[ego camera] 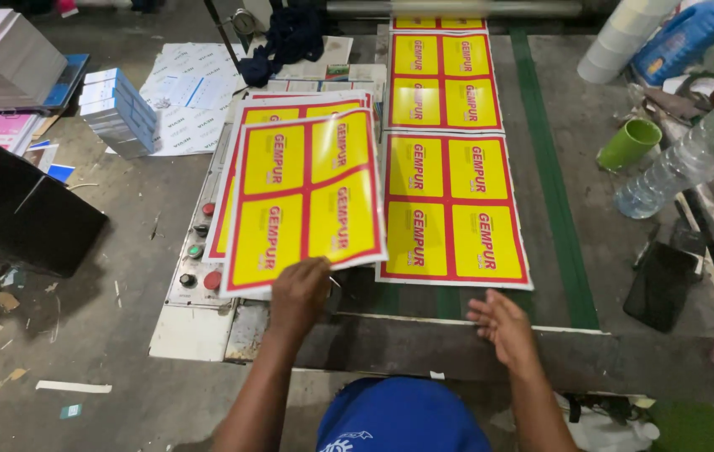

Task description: The person stacks yellow and red printed sheets on a table, aligning them by hand. They then lift the stack, move to a different area, and place the sheets into a cardboard box.

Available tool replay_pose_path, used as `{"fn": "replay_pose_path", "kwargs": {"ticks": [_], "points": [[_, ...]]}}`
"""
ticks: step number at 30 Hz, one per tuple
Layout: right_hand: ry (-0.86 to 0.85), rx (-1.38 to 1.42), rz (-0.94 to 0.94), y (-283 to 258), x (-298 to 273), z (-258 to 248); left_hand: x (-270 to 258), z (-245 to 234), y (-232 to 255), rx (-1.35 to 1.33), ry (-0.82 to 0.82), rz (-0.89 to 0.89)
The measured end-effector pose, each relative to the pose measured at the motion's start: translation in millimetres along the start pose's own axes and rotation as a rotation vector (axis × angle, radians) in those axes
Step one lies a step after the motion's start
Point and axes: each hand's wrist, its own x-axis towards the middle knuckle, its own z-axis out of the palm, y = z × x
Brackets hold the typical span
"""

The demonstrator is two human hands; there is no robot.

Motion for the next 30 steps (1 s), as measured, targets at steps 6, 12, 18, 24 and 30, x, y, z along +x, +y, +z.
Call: {"fn": "replay_pose_path", "kwargs": {"ticks": [6, 12, 18, 24, 30], "points": [[-0.240, -0.199, 0.059, -6, -45, 68, -12, 42, 53, -0.114, -0.139, 0.075], [-0.441, 0.021, -0.037, 12, -40, 83, -18, 75, 101, -0.060, -0.239, 0.153], [-0.209, 0.105, -0.024, 7, -50, 60, -2, 57, 98, -0.102, -0.275, 0.111], [-0.006, 0.121, -0.055, 4, -69, 15, -7, 64, 3, -0.023, -0.274, -0.098], [0.145, 0.113, -0.114, 15, -73, -42, 0, 44, -24, 0.210, -0.150, -0.142]]}}
